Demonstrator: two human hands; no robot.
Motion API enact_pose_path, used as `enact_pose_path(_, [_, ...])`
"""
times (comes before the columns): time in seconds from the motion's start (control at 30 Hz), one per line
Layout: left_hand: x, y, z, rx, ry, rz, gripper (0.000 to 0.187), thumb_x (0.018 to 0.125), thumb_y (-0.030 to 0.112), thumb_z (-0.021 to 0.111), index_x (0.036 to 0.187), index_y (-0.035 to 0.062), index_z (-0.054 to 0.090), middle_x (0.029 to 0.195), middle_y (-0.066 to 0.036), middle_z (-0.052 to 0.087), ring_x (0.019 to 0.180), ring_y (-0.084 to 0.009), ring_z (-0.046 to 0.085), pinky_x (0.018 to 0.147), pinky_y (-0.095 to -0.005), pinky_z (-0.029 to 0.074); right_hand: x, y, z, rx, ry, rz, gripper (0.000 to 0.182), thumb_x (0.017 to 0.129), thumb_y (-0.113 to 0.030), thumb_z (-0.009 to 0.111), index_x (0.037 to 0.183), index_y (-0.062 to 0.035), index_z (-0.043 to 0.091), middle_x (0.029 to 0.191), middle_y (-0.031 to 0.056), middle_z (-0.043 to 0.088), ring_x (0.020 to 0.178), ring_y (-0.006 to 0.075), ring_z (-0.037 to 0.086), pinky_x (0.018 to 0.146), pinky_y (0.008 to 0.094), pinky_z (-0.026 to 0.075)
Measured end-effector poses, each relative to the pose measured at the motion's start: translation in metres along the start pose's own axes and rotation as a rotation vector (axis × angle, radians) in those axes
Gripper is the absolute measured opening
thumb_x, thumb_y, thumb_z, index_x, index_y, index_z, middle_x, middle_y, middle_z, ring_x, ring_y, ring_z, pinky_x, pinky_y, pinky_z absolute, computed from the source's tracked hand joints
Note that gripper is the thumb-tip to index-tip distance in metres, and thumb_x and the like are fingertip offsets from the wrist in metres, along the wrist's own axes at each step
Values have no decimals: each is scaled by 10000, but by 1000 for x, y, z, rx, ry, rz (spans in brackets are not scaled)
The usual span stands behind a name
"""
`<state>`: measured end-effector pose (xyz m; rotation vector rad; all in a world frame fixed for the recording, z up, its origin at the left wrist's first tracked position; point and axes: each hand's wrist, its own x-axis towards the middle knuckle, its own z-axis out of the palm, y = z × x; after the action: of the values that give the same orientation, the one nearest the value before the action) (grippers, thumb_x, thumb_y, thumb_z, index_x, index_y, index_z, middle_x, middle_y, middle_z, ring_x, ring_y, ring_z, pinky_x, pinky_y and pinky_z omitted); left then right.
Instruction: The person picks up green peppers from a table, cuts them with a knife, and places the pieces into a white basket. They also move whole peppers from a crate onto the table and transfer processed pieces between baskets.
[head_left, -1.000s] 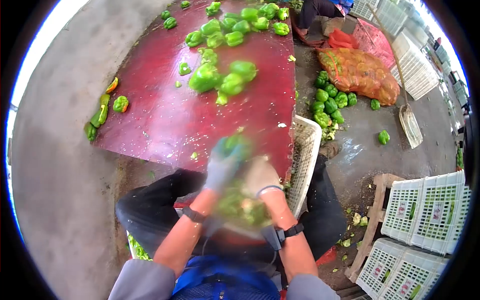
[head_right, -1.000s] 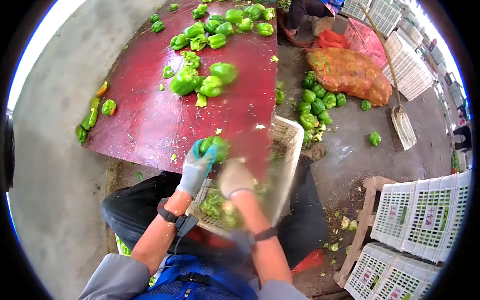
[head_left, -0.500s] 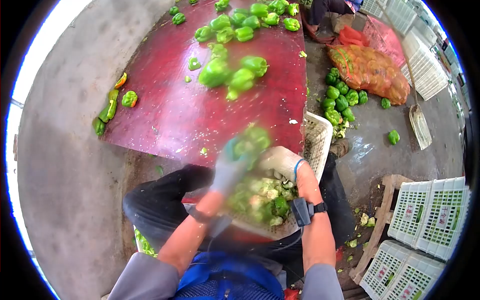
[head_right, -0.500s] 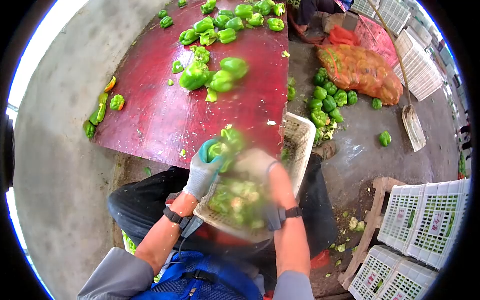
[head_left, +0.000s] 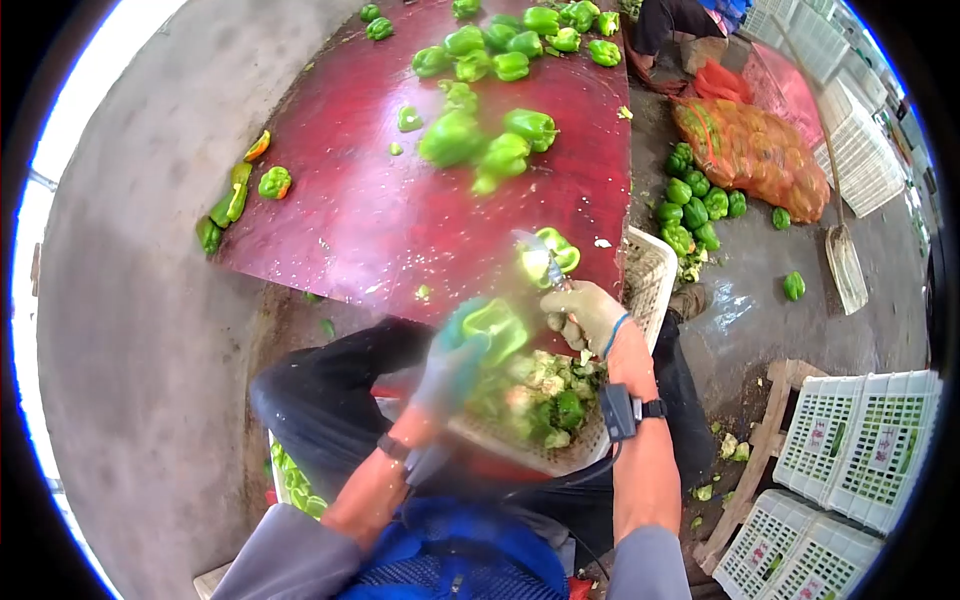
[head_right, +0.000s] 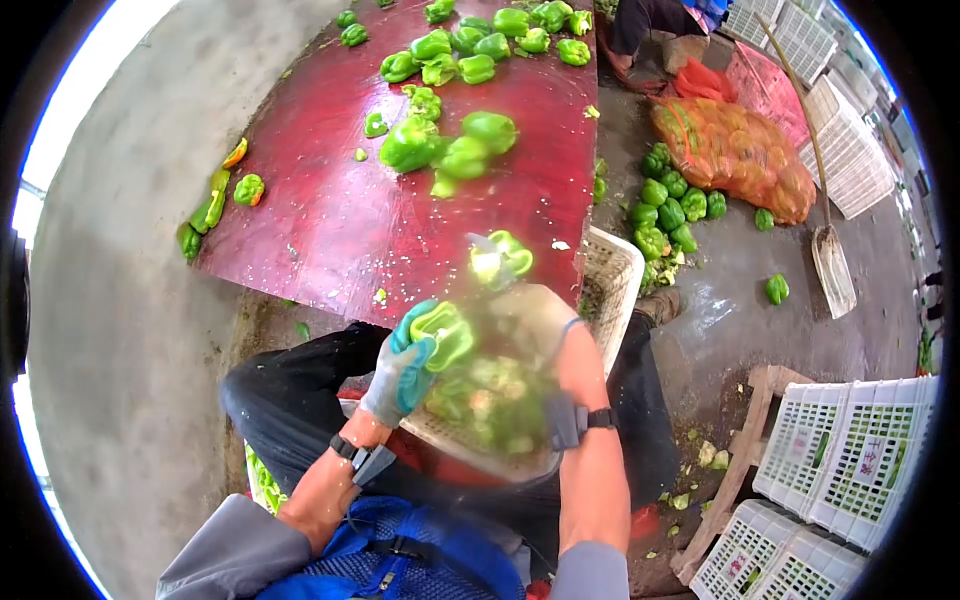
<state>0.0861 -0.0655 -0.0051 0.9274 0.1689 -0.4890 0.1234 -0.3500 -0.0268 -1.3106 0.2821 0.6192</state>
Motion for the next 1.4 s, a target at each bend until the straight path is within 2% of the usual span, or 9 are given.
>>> enact_pose_path(0.13, [-18,1,-7,-131,-40,19,677,1044,-5,650,1702,72,510,1619,-93,636,1485,-239,636,1230,-426,558,-2,12,52,-534,384,-337,238,1018,-237,773,895,-52,688,682,28,647,514,127,579,499,332,479])
enact_pose_path(0.2, [-21,-1,-18,516,-11,252,673,1044,27,606,1708,81,508,1611,-78,639,1474,-214,639,1202,-417,569,-22,18,80,-485,425,-424,275,1029,-252,788,866,-46,705,701,19,666,567,111,593,545,334,490])
enact_pose_path(0.27, [-29,8,-7,231,7,156,681,1033,38,595,1707,83,512,1612,-73,642,1470,-202,638,1189,-400,569,-33,27,103,-422,476,-442,292,1022,-247,818,847,-37,717,696,3,662,603,90,582,558,325,489])
enact_pose_path(0.3, [-32,12,0,-53,12,56,689,1022,49,585,1706,84,516,1613,-69,645,1467,-190,636,1177,-384,569,-40,29,111,-472,440,-316,361,985,-335,816,1063,17,823,1004,260,812,874,391,803,831,483,632])
enact_pose_path(0.57, [-54,0,15,281,-173,273,712,1016,88,637,1710,3,501,1699,-147,598,1575,-232,561,1230,-341,487,-35,54,145,-86,482,-63,266,984,-201,768,1088,37,824,991,214,814,822,292,799,762,445,641])
enact_pose_path(0.93, [-63,3,43,427,45,57,533,1086,127,790,1582,-12,654,1472,-63,732,1316,-140,686,1173,-336,531,-30,117,148,-214,699,-266,282,983,-106,659,1188,10,815,1137,278,807,1097,454,759,986,511,576])
enact_pose_path(1.07, [-56,2,16,1110,-166,453,533,1095,119,793,1595,2,648,1443,-57,754,1264,-137,714,1146,-314,549,-50,109,149,-113,709,-345,150,973,-65,703,1073,6,790,936,173,739,862,309,681,791,420,514])
enact_pose_path(1.23, [-47,10,24,182,31,-124,602,956,188,860,1511,10,709,1474,-196,681,1339,-350,690,1152,-460,565,-91,72,144,32,526,-377,34,961,-14,758,930,2,759,685,41,654,567,127,583,548,305,436])
enact_pose_path(1.4, [-26,-12,-26,333,-47,225,586,1046,211,809,1572,12,644,1526,-144,695,1453,-333,676,1202,-474,577,-131,36,105,-67,211,-176,140,916,-53,832,1035,19,820,714,-11,661,595,72,572,564,258,435])
